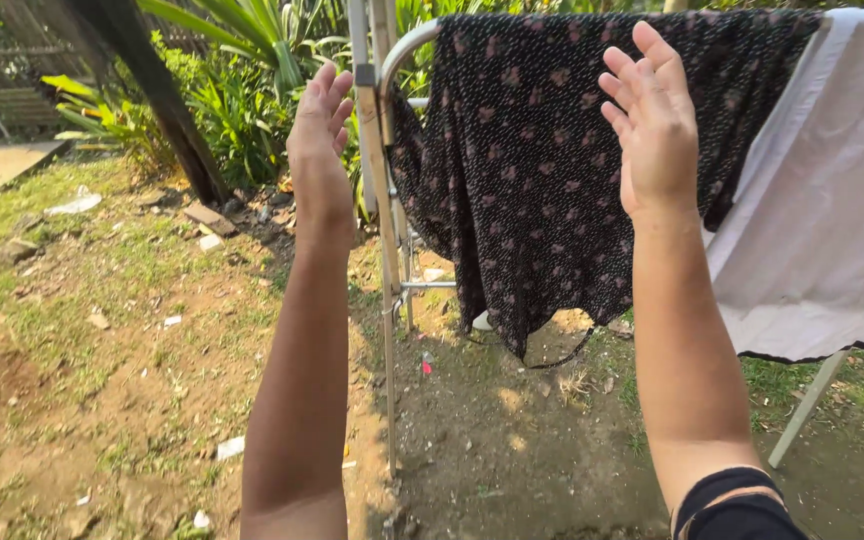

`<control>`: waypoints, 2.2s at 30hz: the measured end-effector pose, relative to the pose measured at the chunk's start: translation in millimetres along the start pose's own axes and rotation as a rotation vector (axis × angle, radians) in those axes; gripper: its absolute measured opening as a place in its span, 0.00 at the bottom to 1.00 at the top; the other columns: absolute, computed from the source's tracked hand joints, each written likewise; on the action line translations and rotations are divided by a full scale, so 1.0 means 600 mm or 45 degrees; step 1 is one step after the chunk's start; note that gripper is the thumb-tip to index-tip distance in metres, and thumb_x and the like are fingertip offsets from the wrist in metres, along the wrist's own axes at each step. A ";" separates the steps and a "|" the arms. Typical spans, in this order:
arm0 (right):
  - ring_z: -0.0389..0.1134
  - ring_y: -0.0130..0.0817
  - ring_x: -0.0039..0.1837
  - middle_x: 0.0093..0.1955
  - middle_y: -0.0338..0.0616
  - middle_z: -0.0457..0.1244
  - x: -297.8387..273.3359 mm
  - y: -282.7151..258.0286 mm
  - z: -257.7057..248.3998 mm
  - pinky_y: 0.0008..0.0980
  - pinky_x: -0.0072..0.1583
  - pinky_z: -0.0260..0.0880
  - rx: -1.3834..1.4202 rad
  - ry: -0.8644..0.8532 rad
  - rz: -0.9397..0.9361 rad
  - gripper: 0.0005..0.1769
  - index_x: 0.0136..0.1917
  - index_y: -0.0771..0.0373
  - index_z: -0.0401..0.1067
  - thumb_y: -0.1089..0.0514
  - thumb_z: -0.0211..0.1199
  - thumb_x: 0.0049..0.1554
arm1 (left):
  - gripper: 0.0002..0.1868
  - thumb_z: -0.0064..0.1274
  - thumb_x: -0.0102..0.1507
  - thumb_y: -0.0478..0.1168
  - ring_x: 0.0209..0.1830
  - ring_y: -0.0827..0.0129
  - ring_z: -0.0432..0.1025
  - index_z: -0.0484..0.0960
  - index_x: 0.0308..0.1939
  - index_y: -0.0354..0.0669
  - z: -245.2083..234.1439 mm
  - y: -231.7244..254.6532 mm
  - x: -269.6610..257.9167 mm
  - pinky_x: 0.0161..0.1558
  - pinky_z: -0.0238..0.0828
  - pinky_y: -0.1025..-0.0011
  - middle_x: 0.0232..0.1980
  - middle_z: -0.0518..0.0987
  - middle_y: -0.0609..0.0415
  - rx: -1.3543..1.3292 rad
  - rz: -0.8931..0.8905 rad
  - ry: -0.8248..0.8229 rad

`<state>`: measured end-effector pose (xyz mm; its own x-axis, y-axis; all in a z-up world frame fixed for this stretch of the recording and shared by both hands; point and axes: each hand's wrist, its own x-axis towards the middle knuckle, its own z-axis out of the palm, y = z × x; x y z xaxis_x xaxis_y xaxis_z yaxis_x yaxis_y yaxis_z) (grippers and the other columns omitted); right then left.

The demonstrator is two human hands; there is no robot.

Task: Taking wet clothes from a bucket and hanging them onto a metal drying rack outdoors.

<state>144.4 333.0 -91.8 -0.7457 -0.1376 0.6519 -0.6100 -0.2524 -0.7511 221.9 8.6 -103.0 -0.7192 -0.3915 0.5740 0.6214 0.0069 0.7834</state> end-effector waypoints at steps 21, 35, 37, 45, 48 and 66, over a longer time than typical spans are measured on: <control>0.61 0.42 0.76 0.78 0.54 0.59 -0.126 0.204 0.464 0.44 0.78 0.54 0.055 -0.349 0.382 0.30 0.81 0.59 0.55 0.46 0.44 0.70 | 0.38 0.25 0.72 0.58 0.83 0.50 0.53 0.52 0.80 0.39 -0.384 -0.054 -0.087 0.79 0.40 0.54 0.81 0.60 0.41 0.240 -0.287 0.139; 0.64 0.36 0.69 0.72 0.47 0.63 -0.123 0.490 0.643 0.40 0.71 0.60 0.154 -0.229 0.755 0.30 0.79 0.54 0.57 0.47 0.49 0.67 | 0.39 0.25 0.71 0.62 0.81 0.52 0.53 0.53 0.80 0.42 -0.685 -0.200 -0.081 0.78 0.42 0.55 0.80 0.61 0.43 0.201 -0.556 0.330; 0.64 0.36 0.68 0.71 0.47 0.63 -0.120 0.525 0.664 0.40 0.70 0.60 0.152 -0.222 0.793 0.30 0.79 0.54 0.57 0.47 0.49 0.67 | 0.40 0.25 0.71 0.62 0.81 0.53 0.53 0.54 0.80 0.42 -0.712 -0.228 -0.073 0.78 0.42 0.55 0.80 0.61 0.43 0.194 -0.582 0.349; 0.62 0.39 0.73 0.75 0.50 0.60 -0.073 0.667 0.752 0.44 0.73 0.56 0.040 -0.237 0.896 0.30 0.80 0.55 0.54 0.46 0.43 0.67 | 0.41 0.24 0.70 0.64 0.81 0.50 0.52 0.52 0.80 0.43 -0.798 -0.352 0.010 0.77 0.45 0.55 0.81 0.59 0.43 0.226 -0.731 0.358; 0.62 0.41 0.73 0.74 0.52 0.61 -0.038 0.738 0.789 0.45 0.73 0.58 0.039 -0.182 0.939 0.30 0.79 0.56 0.54 0.46 0.44 0.67 | 0.41 0.24 0.69 0.64 0.81 0.50 0.51 0.51 0.80 0.45 -0.831 -0.413 0.062 0.77 0.44 0.55 0.81 0.57 0.44 0.246 -0.794 0.335; 0.60 0.47 0.76 0.76 0.53 0.58 0.226 1.118 0.848 0.47 0.75 0.55 -0.249 0.064 1.122 0.33 0.80 0.52 0.54 0.41 0.42 0.66 | 0.43 0.27 0.68 0.65 0.82 0.52 0.51 0.50 0.80 0.42 -0.943 -0.839 0.495 0.77 0.44 0.55 0.81 0.56 0.44 0.052 -1.050 0.080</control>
<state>-229.3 -342.1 -454.2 -0.9722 -0.1612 -0.1701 0.1567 0.0927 -0.9833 -128.9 -632.0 -461.6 -0.9198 -0.3361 -0.2024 -0.1110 -0.2719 0.9559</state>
